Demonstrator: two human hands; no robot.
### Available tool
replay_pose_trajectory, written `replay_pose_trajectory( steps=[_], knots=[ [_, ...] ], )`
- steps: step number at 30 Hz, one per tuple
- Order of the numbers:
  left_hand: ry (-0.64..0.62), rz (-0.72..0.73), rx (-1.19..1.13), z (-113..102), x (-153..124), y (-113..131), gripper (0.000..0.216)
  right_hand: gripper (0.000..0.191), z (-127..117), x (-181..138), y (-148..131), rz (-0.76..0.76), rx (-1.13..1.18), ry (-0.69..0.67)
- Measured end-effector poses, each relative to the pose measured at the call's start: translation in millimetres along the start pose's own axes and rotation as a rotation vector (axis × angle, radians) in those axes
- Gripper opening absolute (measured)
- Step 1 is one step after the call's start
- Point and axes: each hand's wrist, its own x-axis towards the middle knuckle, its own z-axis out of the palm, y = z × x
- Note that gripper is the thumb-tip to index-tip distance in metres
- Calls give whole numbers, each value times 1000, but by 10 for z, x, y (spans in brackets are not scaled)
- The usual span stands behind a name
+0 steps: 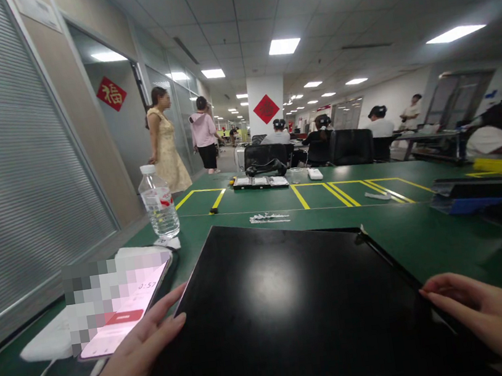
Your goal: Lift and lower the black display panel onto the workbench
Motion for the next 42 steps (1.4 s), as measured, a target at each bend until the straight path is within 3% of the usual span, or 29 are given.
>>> replay_pose_trajectory(
  steps=[5, 15, 20, 30, 42],
  knots=[
    [-17, 5, 7, -20, 26, -19, 74, 50, -21, -6, -33, 107, 26, -119],
    [-89, -6, 4, -128, 102, -33, 64, 49, 15, 26, 85, 102, 72, -77],
    [-64, 63, 63, -175, 125, -18, 61, 50, 13, 29, 86, 113, 105, -69],
    [73, 330, 554, -367, 279, -88, 48, 46, 6, 71, 103, 105, 133, -46],
    [58, 402, 567, -401, 354, -206, 53, 44, -16, 44, 37, 142, 251, -48]
  ],
)
